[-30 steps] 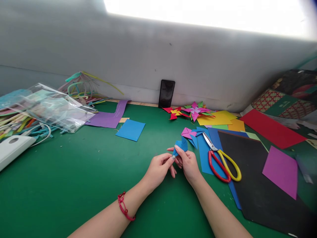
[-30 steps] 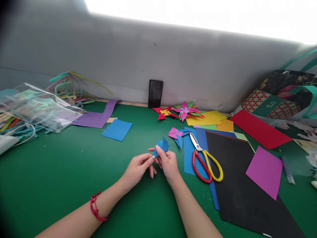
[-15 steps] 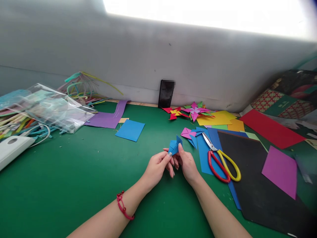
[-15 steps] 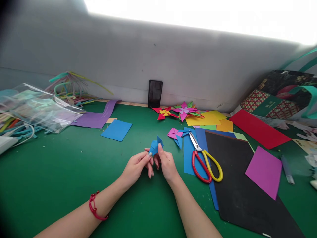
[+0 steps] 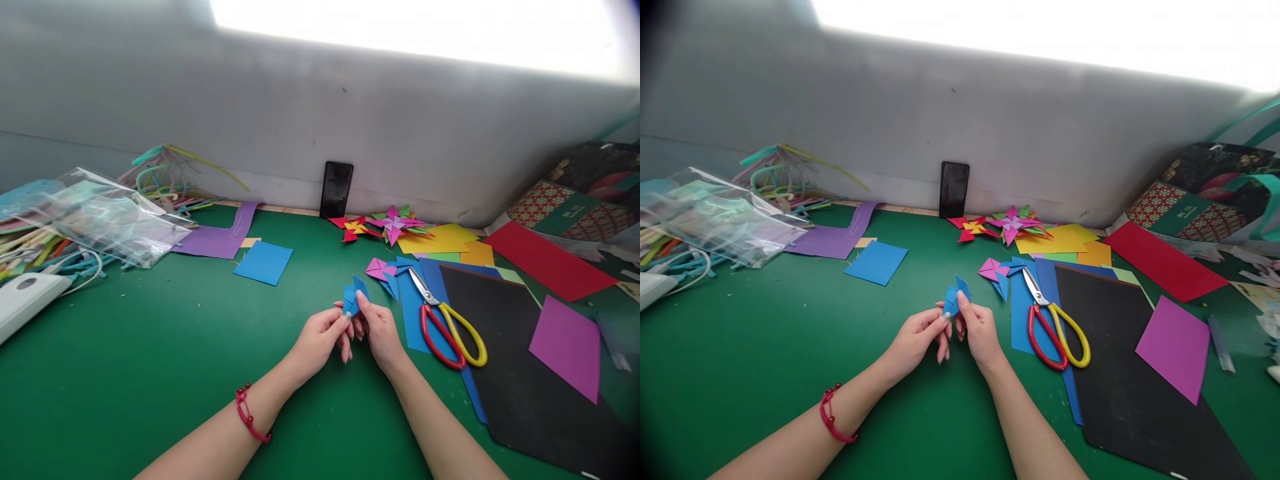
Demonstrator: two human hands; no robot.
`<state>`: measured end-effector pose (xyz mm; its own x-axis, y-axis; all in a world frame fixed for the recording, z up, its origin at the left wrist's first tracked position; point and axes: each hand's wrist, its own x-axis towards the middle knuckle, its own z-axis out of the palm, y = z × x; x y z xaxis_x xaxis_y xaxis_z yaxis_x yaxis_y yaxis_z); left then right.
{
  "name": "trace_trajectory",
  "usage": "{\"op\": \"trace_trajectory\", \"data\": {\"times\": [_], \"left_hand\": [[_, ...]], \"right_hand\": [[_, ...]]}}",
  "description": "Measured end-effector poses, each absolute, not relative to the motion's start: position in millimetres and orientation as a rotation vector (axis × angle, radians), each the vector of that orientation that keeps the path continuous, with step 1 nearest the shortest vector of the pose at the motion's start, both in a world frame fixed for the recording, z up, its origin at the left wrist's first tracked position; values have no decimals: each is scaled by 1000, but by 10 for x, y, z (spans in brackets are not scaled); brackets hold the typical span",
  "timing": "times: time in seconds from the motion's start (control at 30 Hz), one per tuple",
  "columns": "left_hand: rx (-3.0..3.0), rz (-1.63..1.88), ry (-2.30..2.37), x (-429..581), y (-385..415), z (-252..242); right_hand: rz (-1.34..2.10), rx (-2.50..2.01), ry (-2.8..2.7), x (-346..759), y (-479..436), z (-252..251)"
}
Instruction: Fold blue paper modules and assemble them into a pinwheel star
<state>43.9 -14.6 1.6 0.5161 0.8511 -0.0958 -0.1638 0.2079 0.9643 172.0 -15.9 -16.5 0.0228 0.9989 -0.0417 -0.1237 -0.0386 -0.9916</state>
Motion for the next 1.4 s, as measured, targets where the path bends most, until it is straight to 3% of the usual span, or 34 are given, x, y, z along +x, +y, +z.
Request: {"op": "trace_trajectory", "data": {"times": [0.3, 0.57, 0.8, 1.13, 1.4], "left_hand": [[1220, 884, 850, 451, -188, -1], [1206, 1245, 1177, 343, -89, 33], [1397, 1099, 1067, 326, -46, 21], [1273, 1079, 1128, 313, -39, 31], [1216, 901, 921, 320, -12, -4]], "right_hand": [[1198, -1202, -1167, 1704, -174, -120], [1192, -1220, -1114, 1689, -169, -103], [1144, -1245, -1339, 1679, -196, -77], [1240, -1133, -1079, 1679, -151, -93], [1320, -1087, -1104, 1731, -135, -121]]}}
